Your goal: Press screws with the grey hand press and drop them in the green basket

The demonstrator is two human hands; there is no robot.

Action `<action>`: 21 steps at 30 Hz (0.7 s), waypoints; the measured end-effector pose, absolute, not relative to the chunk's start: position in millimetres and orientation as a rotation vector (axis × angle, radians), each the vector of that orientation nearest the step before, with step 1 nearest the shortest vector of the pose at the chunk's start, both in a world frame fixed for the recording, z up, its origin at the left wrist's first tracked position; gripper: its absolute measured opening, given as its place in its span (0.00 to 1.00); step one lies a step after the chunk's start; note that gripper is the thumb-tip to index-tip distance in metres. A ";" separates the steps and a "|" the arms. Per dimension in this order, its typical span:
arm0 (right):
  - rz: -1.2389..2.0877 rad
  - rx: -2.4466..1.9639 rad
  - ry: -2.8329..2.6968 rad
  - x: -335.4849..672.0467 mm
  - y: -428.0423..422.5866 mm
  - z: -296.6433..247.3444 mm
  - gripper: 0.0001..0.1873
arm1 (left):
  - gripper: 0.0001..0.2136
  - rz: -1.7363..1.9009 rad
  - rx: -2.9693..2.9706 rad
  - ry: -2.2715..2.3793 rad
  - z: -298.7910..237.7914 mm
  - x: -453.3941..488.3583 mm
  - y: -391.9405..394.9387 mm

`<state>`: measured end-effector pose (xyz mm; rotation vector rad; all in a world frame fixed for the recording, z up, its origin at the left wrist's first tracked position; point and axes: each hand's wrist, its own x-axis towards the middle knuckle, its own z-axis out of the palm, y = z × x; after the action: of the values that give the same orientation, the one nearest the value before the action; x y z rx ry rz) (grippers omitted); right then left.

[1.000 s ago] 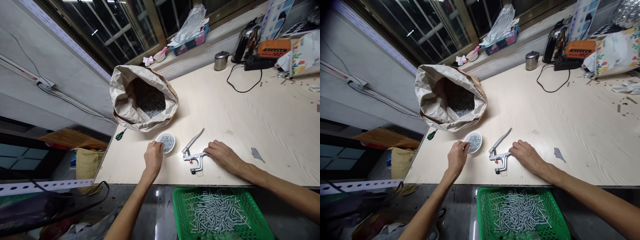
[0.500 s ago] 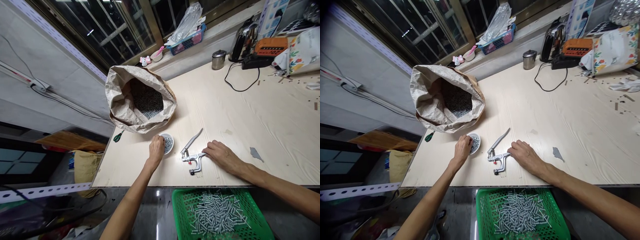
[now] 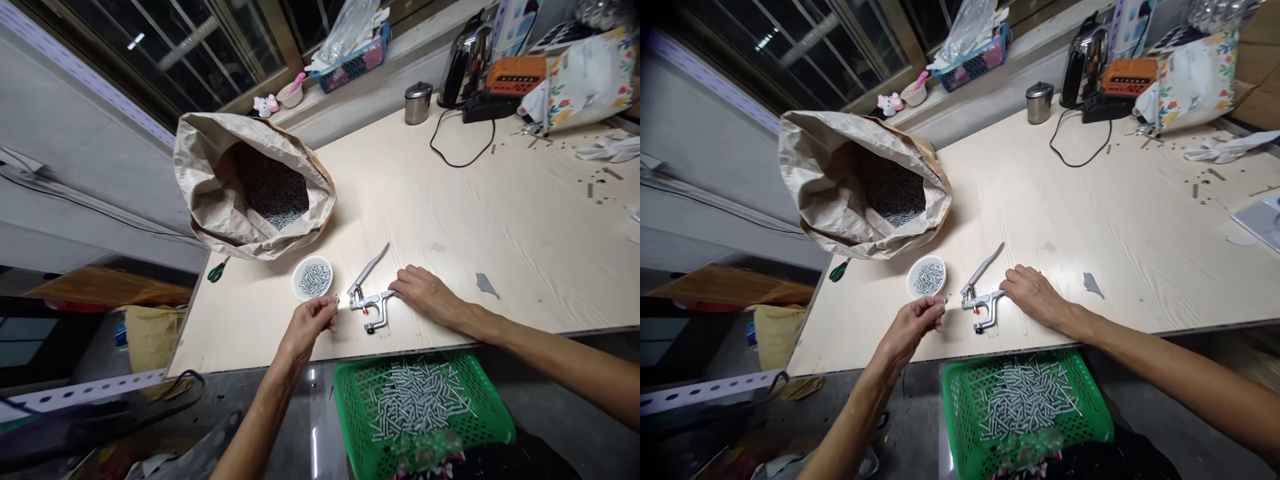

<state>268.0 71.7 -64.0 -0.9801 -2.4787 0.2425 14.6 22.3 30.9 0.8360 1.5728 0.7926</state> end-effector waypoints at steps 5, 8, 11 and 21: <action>0.148 -0.952 -2.506 268.8 72.7 -63.1 0.11 | 0.22 0.649 0.743 1.510 9.5 37.2 2.1; 0.062 -0.917 -2.518 271.1 72.1 -60.8 0.13 | 0.20 0.722 0.746 1.541 -2.6 41.8 -1.6; -0.028 -0.889 -2.523 273.3 70.1 -56.2 0.14 | 0.19 0.800 0.702 1.572 -9.7 45.4 -5.5; -0.003 -0.876 -2.604 273.2 59.8 -39.7 0.19 | 0.20 0.821 0.677 1.704 -16.8 53.9 -15.8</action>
<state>273.2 59.8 -39.7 -0.8760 -2.6037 -0.0026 53.9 -15.8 -16.8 0.6770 1.7040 0.8209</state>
